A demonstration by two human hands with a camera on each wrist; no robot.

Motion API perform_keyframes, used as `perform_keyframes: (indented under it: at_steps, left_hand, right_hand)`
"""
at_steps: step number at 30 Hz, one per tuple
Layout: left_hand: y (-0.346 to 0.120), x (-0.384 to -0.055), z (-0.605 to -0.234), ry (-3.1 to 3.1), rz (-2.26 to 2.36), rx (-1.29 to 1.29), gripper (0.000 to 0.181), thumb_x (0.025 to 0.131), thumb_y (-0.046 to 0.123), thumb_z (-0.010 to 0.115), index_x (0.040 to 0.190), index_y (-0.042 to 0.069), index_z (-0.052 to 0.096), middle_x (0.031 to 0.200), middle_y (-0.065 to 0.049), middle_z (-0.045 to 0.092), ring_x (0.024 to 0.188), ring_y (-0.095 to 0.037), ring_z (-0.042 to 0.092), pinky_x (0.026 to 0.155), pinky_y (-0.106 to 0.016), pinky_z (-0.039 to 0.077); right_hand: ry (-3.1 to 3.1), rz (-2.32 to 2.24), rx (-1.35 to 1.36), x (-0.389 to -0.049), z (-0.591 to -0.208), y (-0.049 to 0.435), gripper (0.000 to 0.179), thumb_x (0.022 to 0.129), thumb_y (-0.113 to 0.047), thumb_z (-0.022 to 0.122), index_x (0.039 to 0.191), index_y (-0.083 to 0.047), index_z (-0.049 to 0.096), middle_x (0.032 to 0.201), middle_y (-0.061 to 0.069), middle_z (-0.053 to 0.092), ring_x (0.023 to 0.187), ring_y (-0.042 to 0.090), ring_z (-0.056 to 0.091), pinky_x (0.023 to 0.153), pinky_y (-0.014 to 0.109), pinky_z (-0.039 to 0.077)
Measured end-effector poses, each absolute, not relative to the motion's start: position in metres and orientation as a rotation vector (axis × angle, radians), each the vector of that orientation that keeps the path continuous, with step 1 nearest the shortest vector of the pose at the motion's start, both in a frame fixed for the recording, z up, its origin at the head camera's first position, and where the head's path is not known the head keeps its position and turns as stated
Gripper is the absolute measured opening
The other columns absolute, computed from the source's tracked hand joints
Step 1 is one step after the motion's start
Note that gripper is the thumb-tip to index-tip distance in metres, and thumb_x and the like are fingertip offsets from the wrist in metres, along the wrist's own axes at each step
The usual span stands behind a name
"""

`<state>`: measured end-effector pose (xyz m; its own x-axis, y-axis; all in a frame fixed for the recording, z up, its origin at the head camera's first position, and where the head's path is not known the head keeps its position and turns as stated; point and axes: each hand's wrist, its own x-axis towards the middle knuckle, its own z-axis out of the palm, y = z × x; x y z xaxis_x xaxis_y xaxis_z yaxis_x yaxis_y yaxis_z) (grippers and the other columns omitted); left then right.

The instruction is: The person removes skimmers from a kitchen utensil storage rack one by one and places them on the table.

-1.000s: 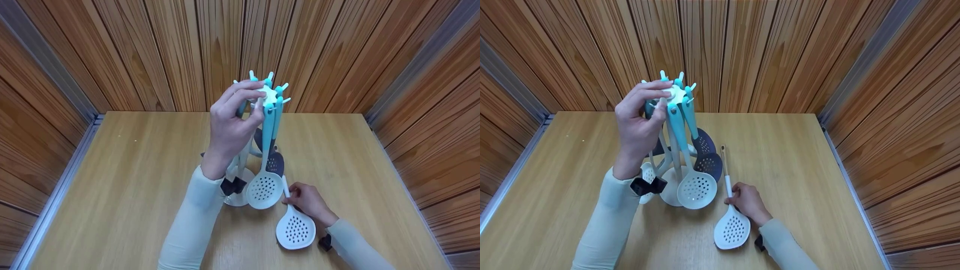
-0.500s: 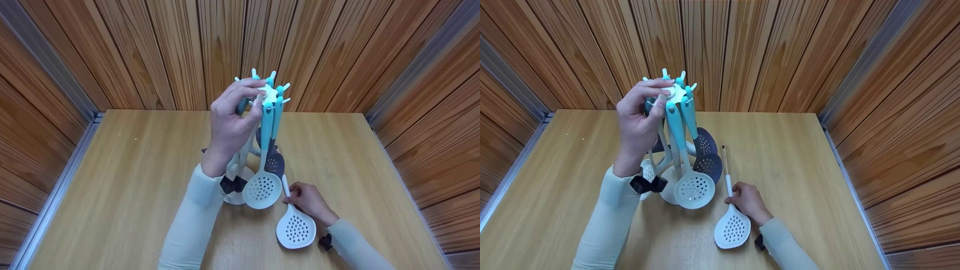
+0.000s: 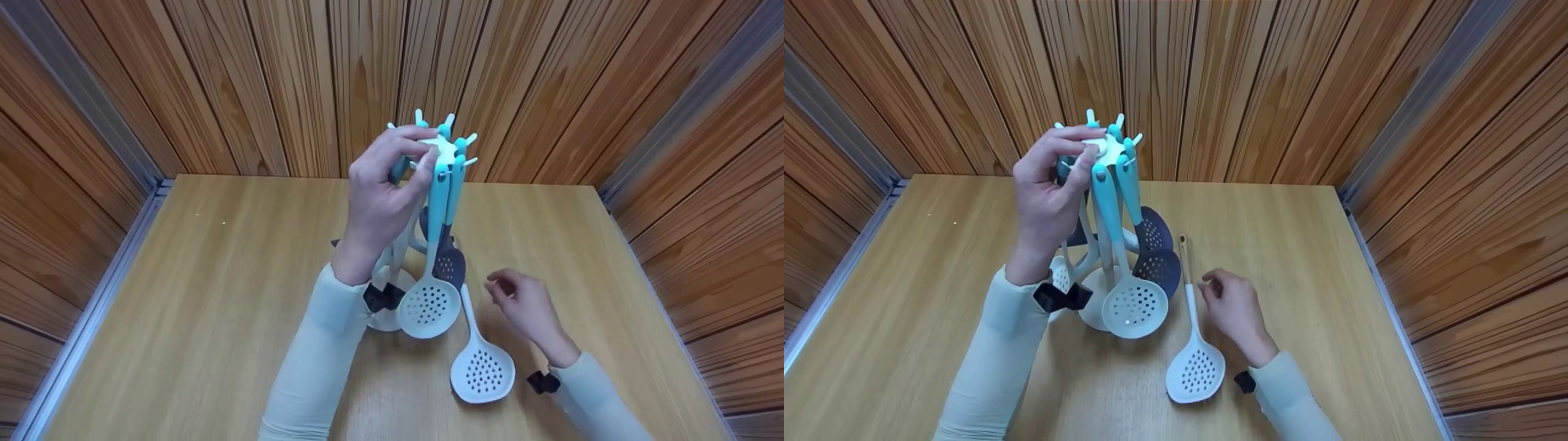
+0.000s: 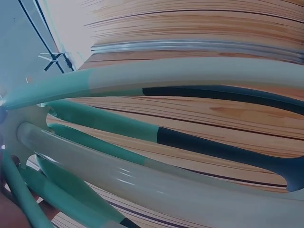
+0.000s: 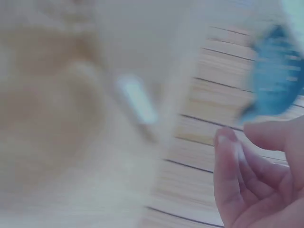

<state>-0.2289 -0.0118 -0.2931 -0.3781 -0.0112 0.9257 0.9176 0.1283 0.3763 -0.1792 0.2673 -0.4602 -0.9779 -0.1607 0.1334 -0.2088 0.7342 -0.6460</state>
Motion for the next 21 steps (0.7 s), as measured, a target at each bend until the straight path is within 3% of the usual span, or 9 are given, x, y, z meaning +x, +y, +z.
perform_keyframes:
  at_steps: [11, 21]
  left_hand:
    - [-0.012, -0.227, -0.292, -1.572, -1.37, -0.903, 0.008, 0.09, 0.001, 0.066, 0.098, 0.0, 0.068, 0.113, -0.015, 0.069, 0.108, -0.022, 0.066, 0.09, -0.035, 0.055]
    - [-0.012, -0.229, -0.293, -1.543, -1.401, -0.926, 0.011, 0.09, 0.0, 0.065, 0.101, 0.0, 0.069, 0.114, -0.016, 0.068, 0.105, -0.022, 0.066, 0.089, -0.037, 0.056]
  right_hand:
    - [-2.572, 1.167, 0.513, -0.152, -0.393, 0.229, 0.018, 0.093, -0.014, 0.072, 0.11, -0.011, 0.073, 0.099, -0.006, 0.071, 0.088, 0.006, 0.064, 0.072, 0.026, 0.057]
    - [-2.461, 1.416, 0.669, -0.149, -0.375, 0.191, 0.038, 0.092, -0.017, 0.073, 0.129, -0.014, 0.065, 0.119, -0.002, 0.067, 0.106, 0.013, 0.064, 0.089, 0.038, 0.056]
